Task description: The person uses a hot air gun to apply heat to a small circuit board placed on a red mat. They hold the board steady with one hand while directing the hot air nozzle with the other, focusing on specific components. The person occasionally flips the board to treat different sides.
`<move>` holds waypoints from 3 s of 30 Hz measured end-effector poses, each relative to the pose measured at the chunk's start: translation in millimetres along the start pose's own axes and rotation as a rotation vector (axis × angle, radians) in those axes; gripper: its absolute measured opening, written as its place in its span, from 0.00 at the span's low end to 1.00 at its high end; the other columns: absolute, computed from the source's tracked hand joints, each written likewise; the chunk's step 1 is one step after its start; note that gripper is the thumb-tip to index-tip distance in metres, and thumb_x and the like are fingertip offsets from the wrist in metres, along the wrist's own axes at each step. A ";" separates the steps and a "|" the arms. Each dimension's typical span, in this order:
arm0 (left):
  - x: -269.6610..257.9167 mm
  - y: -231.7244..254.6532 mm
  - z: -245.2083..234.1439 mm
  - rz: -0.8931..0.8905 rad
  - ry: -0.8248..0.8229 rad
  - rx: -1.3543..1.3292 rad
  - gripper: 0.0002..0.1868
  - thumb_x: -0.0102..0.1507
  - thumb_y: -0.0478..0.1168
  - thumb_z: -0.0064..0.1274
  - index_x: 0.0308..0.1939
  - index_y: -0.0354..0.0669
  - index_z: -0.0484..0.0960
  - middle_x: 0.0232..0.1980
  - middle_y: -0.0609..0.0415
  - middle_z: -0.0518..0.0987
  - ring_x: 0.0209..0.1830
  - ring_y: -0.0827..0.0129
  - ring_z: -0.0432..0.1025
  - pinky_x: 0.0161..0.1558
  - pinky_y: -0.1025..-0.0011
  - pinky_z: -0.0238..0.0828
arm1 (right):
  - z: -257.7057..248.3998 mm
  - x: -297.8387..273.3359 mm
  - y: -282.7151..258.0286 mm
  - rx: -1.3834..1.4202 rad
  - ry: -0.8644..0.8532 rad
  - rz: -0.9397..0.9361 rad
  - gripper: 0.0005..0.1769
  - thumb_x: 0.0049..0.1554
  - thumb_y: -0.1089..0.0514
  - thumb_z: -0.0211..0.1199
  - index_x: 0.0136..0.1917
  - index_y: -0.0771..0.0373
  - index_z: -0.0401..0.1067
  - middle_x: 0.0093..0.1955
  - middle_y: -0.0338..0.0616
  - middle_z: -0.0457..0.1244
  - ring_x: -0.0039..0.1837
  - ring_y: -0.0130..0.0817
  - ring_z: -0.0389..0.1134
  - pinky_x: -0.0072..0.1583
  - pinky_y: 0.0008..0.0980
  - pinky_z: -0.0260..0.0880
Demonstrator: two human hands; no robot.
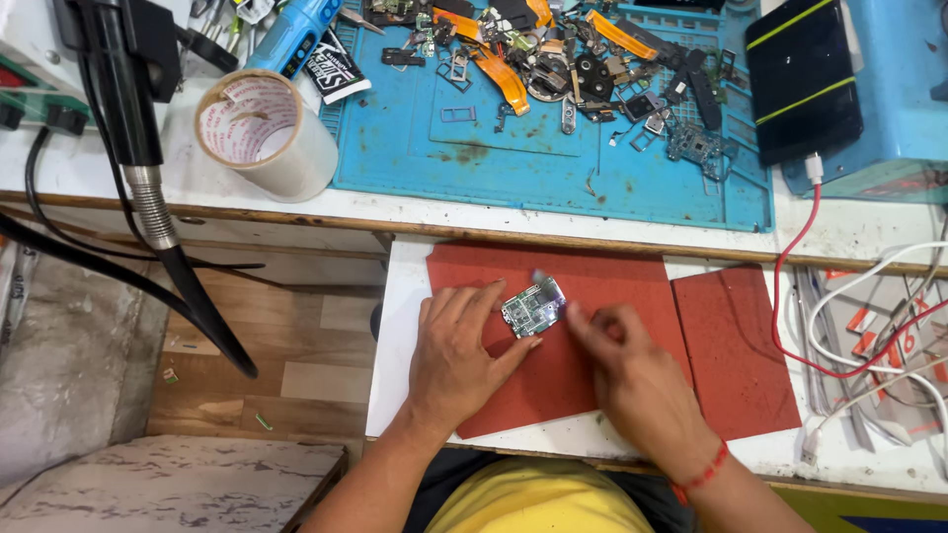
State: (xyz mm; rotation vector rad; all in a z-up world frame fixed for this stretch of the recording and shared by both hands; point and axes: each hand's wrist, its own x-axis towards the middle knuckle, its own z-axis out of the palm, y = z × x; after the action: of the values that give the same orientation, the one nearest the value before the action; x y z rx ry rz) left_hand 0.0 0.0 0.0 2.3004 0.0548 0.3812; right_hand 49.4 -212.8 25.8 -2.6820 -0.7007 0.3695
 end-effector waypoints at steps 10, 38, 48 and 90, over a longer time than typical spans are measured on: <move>1.8 -2.2 -1.2 -0.028 -0.005 -0.012 0.38 0.46 0.45 0.75 0.57 0.37 0.79 0.49 0.50 0.76 0.51 0.55 0.71 0.53 0.59 0.66 | -5.7 4.3 -16.5 0.068 -0.031 -0.147 0.34 0.50 0.70 0.57 0.69 0.51 0.72 0.54 0.45 0.65 0.41 0.49 0.70 0.41 0.47 0.71; 3.4 14.1 -3.4 -0.066 0.041 0.140 0.23 0.45 0.49 0.73 0.37 0.42 0.83 0.59 0.49 0.70 0.63 0.50 0.58 0.64 0.53 0.54 | -2.4 -14.0 -5.1 0.085 0.000 -0.106 0.37 0.49 0.71 0.55 0.72 0.52 0.69 0.55 0.49 0.63 0.40 0.51 0.71 0.41 0.47 0.72; 2.2 14.1 0.5 -0.125 0.041 0.130 0.25 0.42 0.50 0.75 0.35 0.43 0.83 0.59 0.48 0.69 0.62 0.49 0.57 0.63 0.52 0.53 | -7.3 -3.3 -5.8 0.037 0.089 -0.091 0.33 0.51 0.68 0.56 0.70 0.56 0.69 0.53 0.50 0.62 0.39 0.54 0.69 0.40 0.48 0.71; -0.1 3.3 2.5 -0.126 0.072 0.047 0.34 0.38 0.52 0.79 0.43 0.42 0.84 0.57 0.50 0.70 0.61 0.50 0.58 0.63 0.53 0.57 | -8.9 2.0 -5.6 -0.067 0.029 -0.016 0.34 0.52 0.70 0.55 0.69 0.48 0.70 0.54 0.45 0.64 0.40 0.50 0.71 0.39 0.46 0.71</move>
State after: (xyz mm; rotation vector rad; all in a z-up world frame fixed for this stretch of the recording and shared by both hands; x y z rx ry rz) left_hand 0.4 -4.1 0.7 2.3148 0.2452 0.4011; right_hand 51.6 -209.5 35.7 -2.7372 -0.7386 0.3074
